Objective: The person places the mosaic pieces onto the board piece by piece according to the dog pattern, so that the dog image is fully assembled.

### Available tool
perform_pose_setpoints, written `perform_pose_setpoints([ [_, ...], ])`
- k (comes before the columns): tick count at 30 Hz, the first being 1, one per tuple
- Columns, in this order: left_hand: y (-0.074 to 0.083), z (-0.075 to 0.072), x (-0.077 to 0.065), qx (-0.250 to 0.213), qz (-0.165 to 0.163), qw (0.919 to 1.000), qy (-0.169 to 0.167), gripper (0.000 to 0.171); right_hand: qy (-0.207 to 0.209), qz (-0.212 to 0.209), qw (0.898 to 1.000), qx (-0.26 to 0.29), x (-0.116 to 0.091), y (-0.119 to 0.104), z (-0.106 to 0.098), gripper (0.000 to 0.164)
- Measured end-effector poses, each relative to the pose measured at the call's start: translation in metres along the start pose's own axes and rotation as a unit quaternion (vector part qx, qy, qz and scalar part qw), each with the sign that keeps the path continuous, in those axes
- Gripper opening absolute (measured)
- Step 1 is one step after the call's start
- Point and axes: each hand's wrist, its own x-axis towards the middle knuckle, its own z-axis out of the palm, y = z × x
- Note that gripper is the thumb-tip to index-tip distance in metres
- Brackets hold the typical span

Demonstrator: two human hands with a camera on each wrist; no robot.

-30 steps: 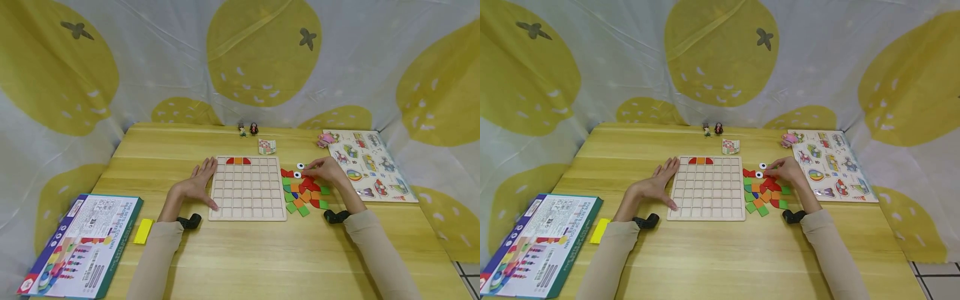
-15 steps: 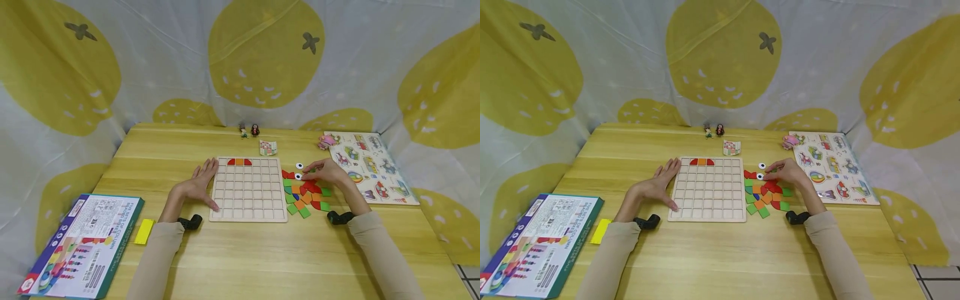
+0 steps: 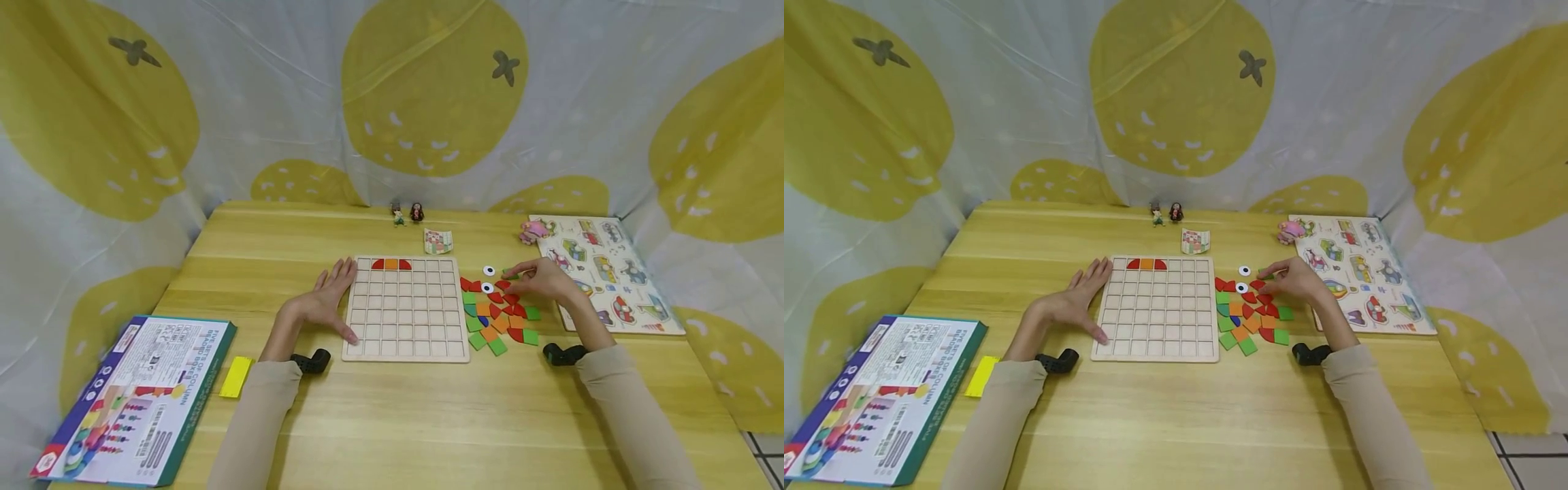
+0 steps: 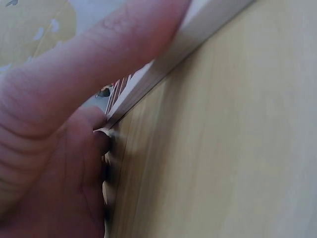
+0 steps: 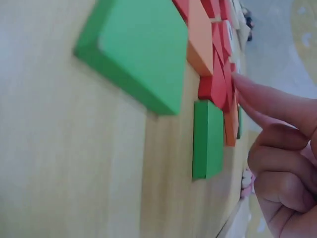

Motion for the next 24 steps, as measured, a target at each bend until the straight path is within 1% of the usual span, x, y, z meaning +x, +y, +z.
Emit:
perform_pose_setpoints([
  [2,0.000,0.000,0.000,-0.002,-0.001,1.0000,-0.002,0.153,-0.011,-0.012,1.000,0.010,0.001,0.002,0.000,0.032],
  [8,0.003,0.000,-0.001,-0.008,-0.006,0.9999,-0.003,0.154,-0.009,-0.023,0.999,0.022,0.008,0.003,0.006,0.034],
  [14,0.002,0.001,-0.001,-0.018,-0.003,0.9998,-0.003,0.153,-0.015,-0.011,0.999,0.044,0.011,0.002,0.008,0.033],
  [18,0.002,0.001,-0.001,-0.010,-0.007,0.9999,-0.010,0.153,-0.008,-0.014,0.999,0.030,0.010,0.000,0.009,0.034],
  [21,0.002,-0.001,-0.002,-0.004,-0.007,0.9999,-0.014,0.155,0.006,-0.021,0.999,0.034,0.009,-0.006,0.011,0.032],
  [24,0.001,-0.002,-0.002,0.001,-0.003,0.9999,-0.015,0.155,0.017,-0.033,0.998,0.045,0.008,-0.022,0.020,0.029],
])
